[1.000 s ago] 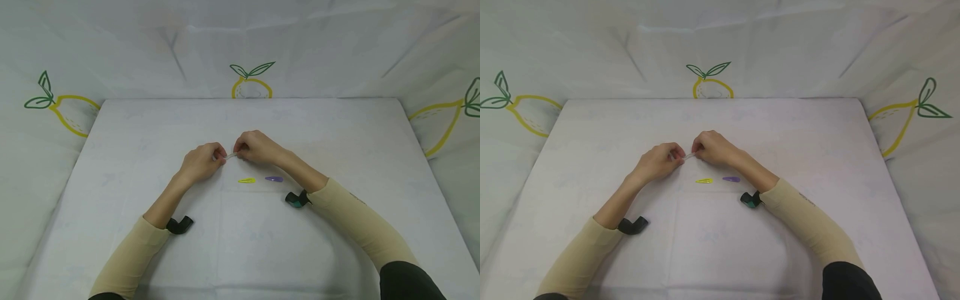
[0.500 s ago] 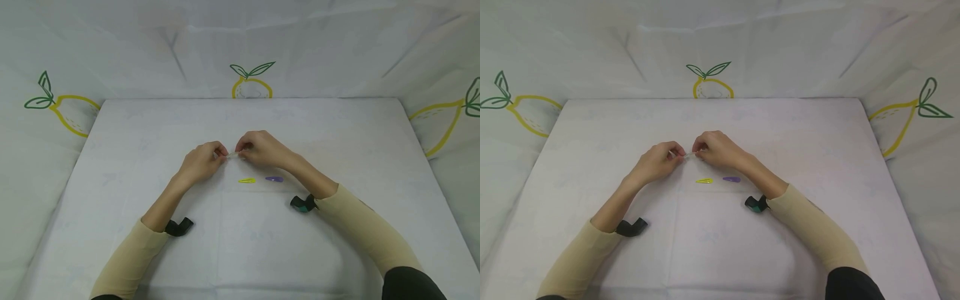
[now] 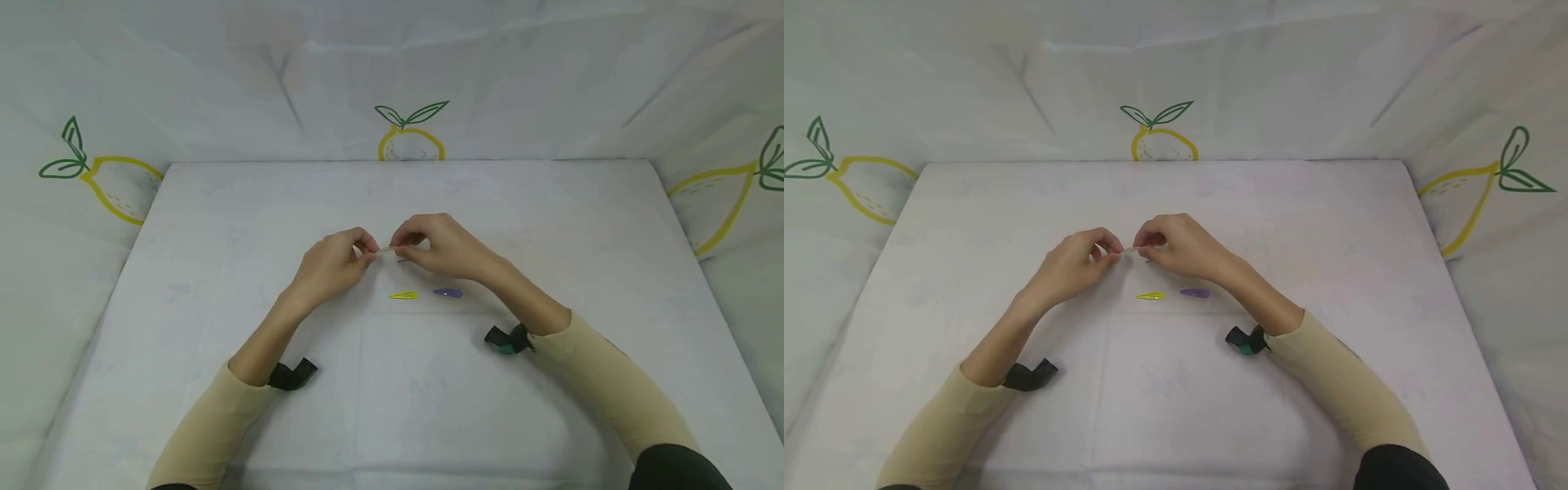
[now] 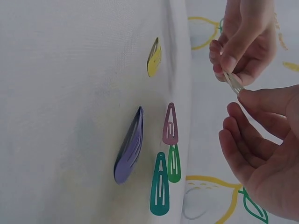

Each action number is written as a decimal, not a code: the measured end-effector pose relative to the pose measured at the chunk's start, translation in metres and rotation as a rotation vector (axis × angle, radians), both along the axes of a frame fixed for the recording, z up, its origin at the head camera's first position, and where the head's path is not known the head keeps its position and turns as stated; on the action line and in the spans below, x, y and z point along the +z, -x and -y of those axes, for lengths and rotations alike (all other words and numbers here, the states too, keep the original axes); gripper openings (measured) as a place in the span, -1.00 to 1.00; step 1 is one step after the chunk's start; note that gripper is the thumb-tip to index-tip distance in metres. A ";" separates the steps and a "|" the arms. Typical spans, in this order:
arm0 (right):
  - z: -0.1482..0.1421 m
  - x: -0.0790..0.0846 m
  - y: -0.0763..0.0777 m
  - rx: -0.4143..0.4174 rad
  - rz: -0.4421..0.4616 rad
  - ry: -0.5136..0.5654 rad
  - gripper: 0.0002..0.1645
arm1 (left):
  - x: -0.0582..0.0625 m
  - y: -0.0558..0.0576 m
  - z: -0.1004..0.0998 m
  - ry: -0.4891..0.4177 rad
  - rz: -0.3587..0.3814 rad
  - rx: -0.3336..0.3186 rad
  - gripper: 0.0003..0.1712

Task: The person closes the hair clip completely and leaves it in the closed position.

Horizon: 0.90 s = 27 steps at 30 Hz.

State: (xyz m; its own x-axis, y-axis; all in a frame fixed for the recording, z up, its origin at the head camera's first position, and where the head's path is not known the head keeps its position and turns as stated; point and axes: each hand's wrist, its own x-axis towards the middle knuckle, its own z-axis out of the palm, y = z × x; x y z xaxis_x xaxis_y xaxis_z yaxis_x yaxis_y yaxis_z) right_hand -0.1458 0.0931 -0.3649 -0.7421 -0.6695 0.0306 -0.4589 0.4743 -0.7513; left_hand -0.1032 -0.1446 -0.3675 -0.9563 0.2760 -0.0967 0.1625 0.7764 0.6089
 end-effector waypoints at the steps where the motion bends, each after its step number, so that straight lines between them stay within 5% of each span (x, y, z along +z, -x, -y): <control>1: -0.001 0.000 -0.001 -0.001 0.000 0.007 -0.83 | 0.001 -0.001 0.000 -0.006 -0.003 -0.001 -0.83; 18: -0.018 0.008 -0.010 -0.002 0.059 0.124 -0.87 | 0.012 -0.012 -0.006 -0.198 0.050 -0.021 -0.81; 27: -0.024 0.016 -0.015 0.007 0.130 0.159 -0.86 | 0.020 -0.022 -0.009 -0.222 0.038 -0.031 -0.85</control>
State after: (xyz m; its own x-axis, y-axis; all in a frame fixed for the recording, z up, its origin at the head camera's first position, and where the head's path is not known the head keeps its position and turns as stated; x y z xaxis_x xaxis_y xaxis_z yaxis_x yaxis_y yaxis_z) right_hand -0.1312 0.1168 -0.3490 -0.7419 -0.6693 0.0403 -0.3560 0.3423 -0.8695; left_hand -0.0808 -0.1354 -0.3480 -0.9438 0.3237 -0.0663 0.1576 0.6174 0.7707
